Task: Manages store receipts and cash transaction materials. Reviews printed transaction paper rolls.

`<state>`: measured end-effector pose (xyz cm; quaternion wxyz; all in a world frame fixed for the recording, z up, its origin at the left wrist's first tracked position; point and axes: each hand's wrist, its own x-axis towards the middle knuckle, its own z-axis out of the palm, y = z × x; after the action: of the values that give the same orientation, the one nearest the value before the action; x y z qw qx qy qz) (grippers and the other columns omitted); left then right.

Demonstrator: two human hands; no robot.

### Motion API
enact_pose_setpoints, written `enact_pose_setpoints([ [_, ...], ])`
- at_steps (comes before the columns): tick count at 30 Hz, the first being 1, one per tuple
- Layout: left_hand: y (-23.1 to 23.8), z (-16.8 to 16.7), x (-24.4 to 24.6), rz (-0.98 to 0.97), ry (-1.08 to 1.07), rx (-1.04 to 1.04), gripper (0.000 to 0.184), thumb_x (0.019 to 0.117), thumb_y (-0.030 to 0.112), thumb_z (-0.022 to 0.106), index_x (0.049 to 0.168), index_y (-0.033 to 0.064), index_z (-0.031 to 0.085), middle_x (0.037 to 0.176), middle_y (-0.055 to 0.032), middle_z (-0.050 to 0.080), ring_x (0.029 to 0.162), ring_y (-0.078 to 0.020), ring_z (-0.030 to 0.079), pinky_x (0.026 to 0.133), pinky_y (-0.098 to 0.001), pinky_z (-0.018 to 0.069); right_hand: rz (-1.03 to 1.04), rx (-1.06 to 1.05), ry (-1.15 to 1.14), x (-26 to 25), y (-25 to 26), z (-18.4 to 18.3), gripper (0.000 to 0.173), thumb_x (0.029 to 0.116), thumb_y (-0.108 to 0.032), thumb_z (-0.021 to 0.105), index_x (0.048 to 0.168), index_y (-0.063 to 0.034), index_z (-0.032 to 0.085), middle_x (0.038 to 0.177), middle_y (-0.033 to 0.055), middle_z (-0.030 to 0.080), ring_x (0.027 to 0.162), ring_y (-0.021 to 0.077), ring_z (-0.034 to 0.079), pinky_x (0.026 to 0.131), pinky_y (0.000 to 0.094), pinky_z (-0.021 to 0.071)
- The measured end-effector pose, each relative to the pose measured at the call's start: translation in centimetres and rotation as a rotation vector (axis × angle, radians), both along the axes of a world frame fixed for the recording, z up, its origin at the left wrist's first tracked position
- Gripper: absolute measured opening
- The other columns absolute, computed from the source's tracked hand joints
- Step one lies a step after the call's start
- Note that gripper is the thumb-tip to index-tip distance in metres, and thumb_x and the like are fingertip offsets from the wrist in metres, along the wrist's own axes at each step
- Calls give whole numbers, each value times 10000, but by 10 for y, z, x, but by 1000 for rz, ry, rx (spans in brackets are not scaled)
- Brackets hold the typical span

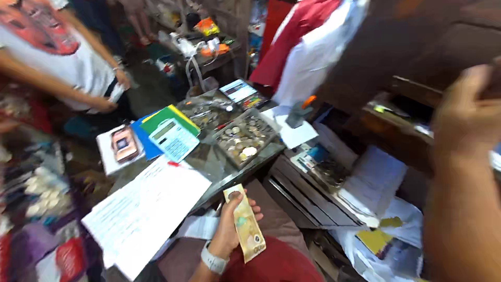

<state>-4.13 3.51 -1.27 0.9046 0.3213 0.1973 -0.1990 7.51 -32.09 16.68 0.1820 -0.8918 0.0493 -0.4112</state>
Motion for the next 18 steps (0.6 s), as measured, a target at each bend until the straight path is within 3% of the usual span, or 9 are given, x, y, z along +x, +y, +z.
enact_pose_setpoints([
  [1,3,-2,-6,3,2,-16,316,1046,208,364,1285,64,514,933,-116,739,856,-279,751,800,-477,629,225,-54,39,8,38,-14,404,1073,-176,464,1262,170,551,1256,384,579,1189,470,585,1054,539,463],
  [3,3,-7,-21,-14,11,-22,332,1037,209,354,1306,69,491,991,-126,745,893,-287,751,808,-472,626,585,-94,211,30,105,-55,245,998,-70,592,1111,128,682,1143,332,658,1100,456,640,984,561,509],
  [6,-1,-13,-39,-83,40,-51,384,1010,157,363,1369,55,456,1031,-126,743,902,-275,749,825,-449,620,891,-56,608,68,176,-116,184,995,-63,631,1083,39,756,1082,240,706,1056,390,668,968,538,522],
  [10,4,-9,-39,-11,24,-58,410,977,89,406,1379,29,456,1011,-144,740,872,-282,752,814,-452,627,730,-84,962,95,215,-147,325,982,-224,700,1177,36,706,1201,286,623,1162,455,595,1011,606,469],
  [13,14,-1,-32,106,46,-20,453,927,-19,386,1375,8,452,1007,-156,738,855,-289,753,797,-455,630,687,63,944,101,214,-149,234,944,-164,750,1050,38,701,1099,255,650,1054,407,628,943,592,491],
  [16,22,5,-27,195,73,33,482,901,-106,363,1364,-14,457,1013,-180,739,854,-307,754,795,-470,630,682,455,870,105,202,-152,140,933,-72,735,986,47,681,977,182,678,852,255,645,790,456,532],
  [18,26,7,-23,234,79,59,472,909,-111,355,1360,-16,456,1010,-181,735,845,-304,754,788,-464,632,684,748,914,103,202,-144,63,992,-8,576,1037,18,539,1002,127,680,727,144,655,657,314,560],
])
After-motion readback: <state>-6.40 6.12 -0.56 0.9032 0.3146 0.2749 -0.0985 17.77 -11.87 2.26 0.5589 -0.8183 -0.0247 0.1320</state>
